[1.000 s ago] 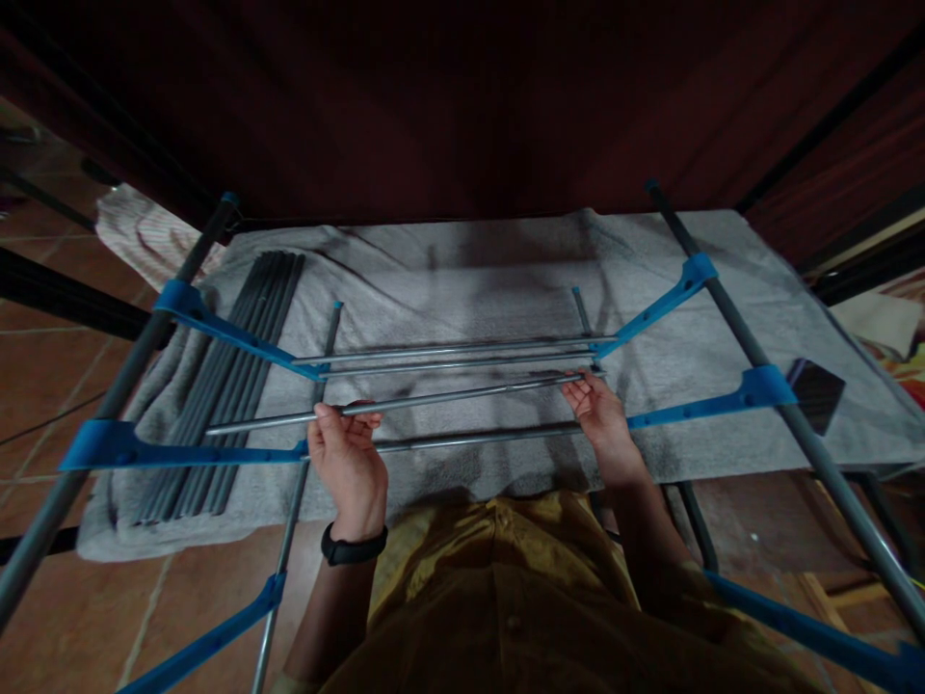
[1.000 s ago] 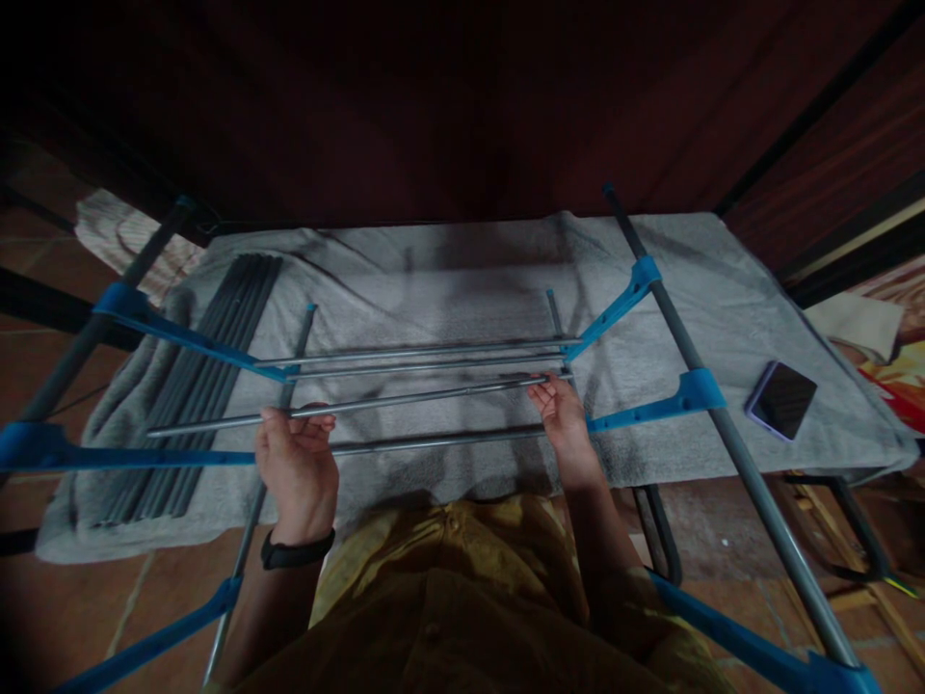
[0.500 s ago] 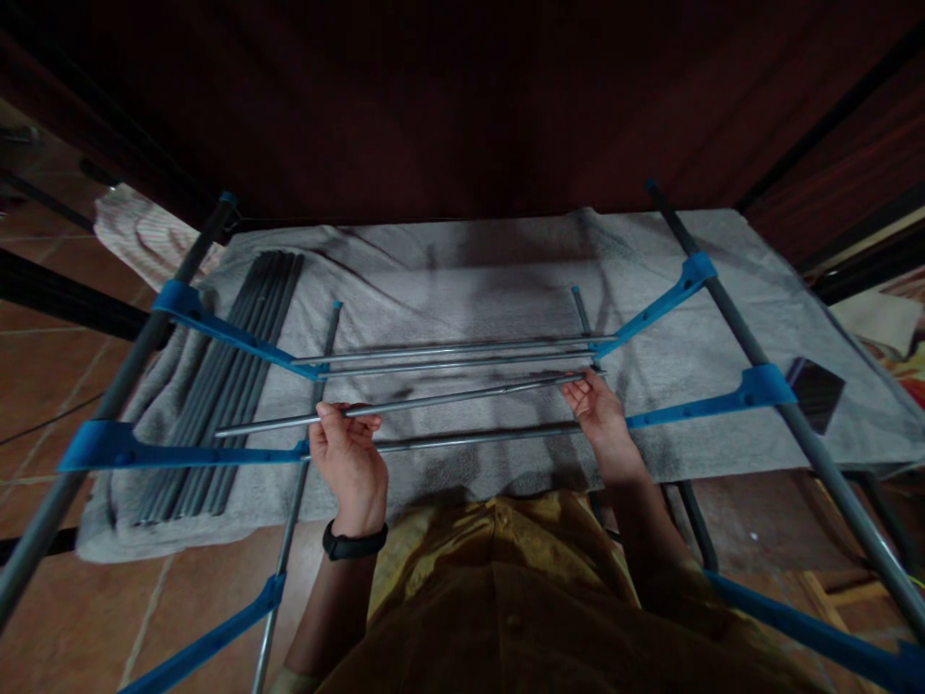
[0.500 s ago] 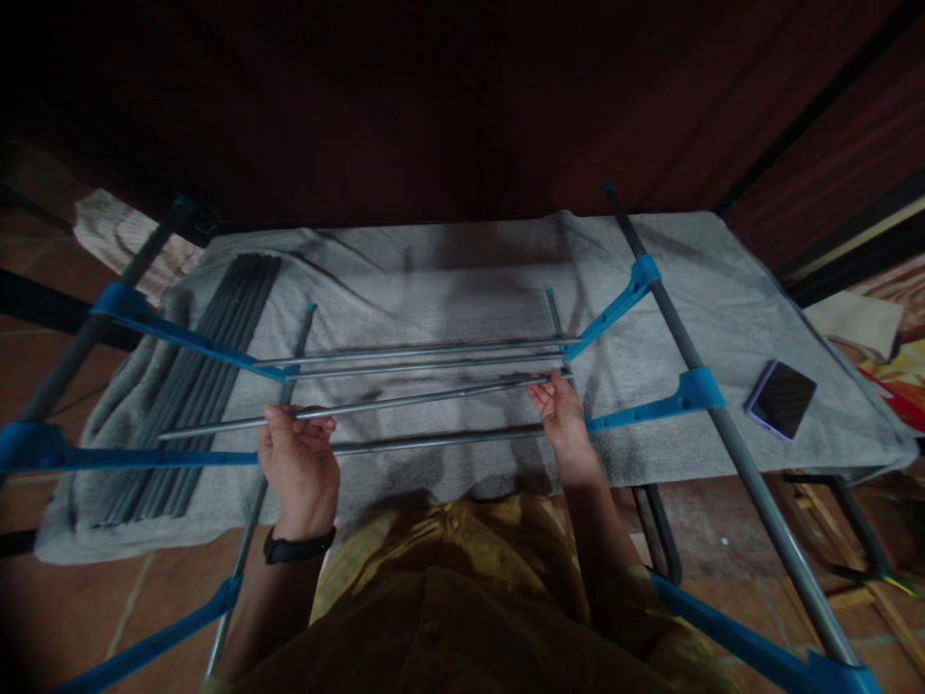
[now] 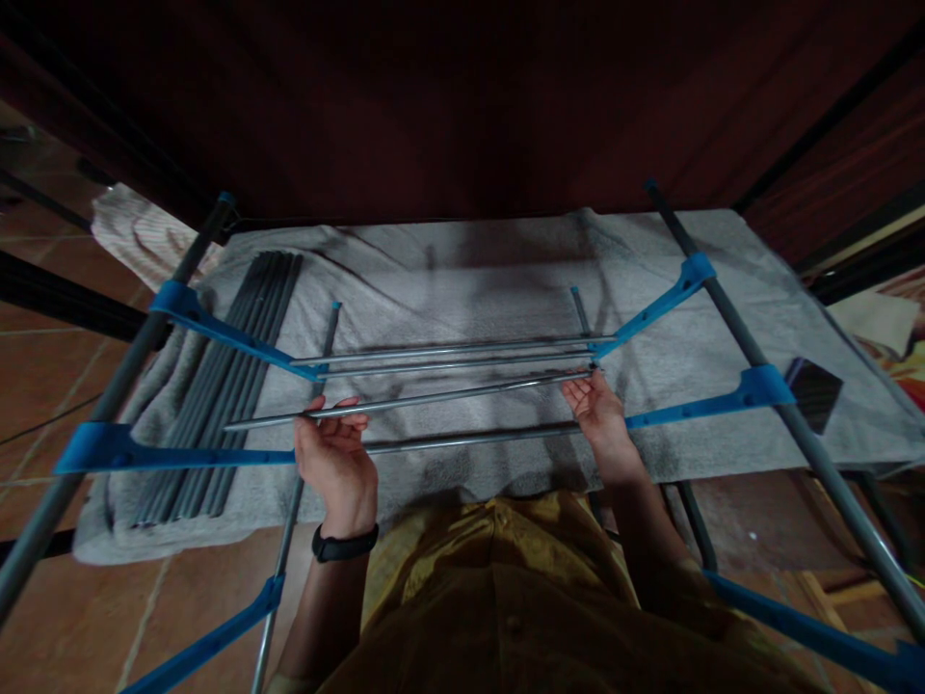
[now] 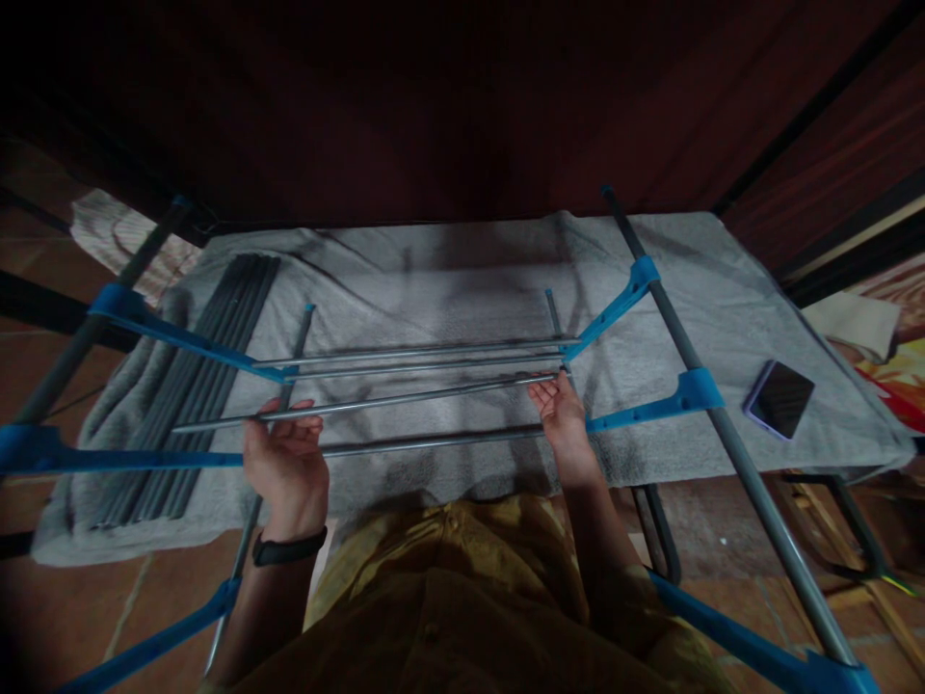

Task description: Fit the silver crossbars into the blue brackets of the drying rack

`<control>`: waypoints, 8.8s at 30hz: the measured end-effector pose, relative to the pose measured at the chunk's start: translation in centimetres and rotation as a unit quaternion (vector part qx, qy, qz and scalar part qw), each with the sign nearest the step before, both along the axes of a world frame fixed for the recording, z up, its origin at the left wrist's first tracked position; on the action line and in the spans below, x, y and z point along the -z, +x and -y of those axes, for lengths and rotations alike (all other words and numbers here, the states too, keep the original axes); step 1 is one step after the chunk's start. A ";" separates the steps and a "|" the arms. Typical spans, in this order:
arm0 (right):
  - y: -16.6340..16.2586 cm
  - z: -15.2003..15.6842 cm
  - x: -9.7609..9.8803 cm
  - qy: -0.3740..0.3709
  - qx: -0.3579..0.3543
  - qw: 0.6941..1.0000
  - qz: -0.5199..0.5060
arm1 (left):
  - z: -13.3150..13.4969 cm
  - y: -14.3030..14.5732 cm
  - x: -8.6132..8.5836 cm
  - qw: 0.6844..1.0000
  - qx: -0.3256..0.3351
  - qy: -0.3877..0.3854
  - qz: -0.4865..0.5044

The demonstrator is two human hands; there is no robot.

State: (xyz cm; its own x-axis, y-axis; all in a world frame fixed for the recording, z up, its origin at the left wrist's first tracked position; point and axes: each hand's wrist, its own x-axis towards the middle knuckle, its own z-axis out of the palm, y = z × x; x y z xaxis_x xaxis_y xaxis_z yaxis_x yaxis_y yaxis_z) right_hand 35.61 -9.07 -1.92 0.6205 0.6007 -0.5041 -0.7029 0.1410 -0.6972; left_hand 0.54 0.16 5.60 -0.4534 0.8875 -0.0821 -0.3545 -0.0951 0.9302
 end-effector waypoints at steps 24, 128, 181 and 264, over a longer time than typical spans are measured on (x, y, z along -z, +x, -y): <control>-0.4 0.3 -0.3 0.035 0.023 0.999 0.029 | -0.3 -0.8 0.5 1.000 -0.012 0.013 -0.019; -1.2 -0.4 -2.7 0.066 -0.018 0.995 0.076 | 1.7 2.9 0.6 0.987 0.131 -0.076 0.051; 1.6 -3.9 -7.7 0.107 0.010 0.985 0.138 | 1.4 4.5 -0.5 0.985 0.161 -0.047 0.050; 2.8 -4.5 -6.5 0.057 0.015 0.989 0.136 | -6.6 4.8 -3.8 0.967 0.251 -0.032 -0.002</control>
